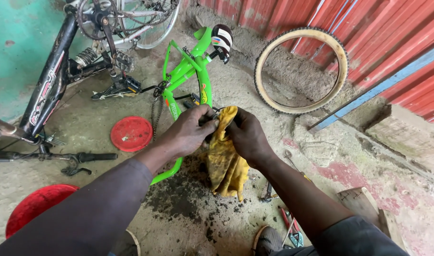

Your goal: The person uses a wrench to loosen and remove parts from a green bicycle frame, then wipes the parts with a yellow cloth and places them into a red bucket.

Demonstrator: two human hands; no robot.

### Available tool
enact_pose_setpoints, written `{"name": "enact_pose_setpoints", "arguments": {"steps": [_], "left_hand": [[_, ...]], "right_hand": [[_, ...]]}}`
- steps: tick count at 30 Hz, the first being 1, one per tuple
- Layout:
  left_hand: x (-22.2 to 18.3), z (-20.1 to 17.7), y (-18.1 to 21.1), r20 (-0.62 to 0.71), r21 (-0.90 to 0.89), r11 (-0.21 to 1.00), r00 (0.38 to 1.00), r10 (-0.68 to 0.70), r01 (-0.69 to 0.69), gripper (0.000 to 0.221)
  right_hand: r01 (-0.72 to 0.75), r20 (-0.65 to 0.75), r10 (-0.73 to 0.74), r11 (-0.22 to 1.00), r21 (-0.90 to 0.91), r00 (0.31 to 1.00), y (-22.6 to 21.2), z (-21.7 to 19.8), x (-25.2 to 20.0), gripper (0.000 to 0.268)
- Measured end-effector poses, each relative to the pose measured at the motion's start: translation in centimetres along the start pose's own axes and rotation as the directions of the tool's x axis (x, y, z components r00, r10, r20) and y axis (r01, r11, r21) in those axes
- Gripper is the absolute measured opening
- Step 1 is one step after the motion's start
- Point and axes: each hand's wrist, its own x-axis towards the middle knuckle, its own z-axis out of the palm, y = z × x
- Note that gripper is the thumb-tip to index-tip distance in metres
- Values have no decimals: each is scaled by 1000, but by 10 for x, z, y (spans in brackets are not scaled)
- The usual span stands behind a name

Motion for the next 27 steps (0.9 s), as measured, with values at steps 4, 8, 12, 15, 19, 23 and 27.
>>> {"name": "enact_pose_setpoints", "arguments": {"steps": [4, 8, 12, 15, 19, 23, 27], "left_hand": [[1, 5, 4, 8, -6, 1000, 1000, 24, -24, 23], [-5, 11, 17, -74, 55, 999, 997, 6, -2, 22], [4, 9, 7, -217, -72, 997, 976, -19, 3, 18], [8, 10, -2, -225, -120, 991, 974, 27, -55, 18], [2, 19, 0, -182, -53, 992, 978, 100, -111, 17], [1, 15, 9, -285, -83, 996, 958, -10, -14, 19], [-6, 18, 21, -261, -239, 970, 959, -111, 47, 19]], "right_hand": [[-42, -106, 39, 999, -21, 994, -8, 5, -5, 35], [-46, -112, 56, 995, 90, 992, -17, 13, 1, 34], [-131, 29, 129, 988, 82, 991, -24, 11, 0, 18], [-132, -34, 136, 985, 108, 990, -20, 10, -2, 14], [-186, -130, 216, 960, 210, 968, -2, 6, 4, 25], [-206, -80, 237, 938, 278, 968, -31, 12, -5, 17], [-161, -5, 165, 968, 195, 986, -25, 14, -2, 18]]}}
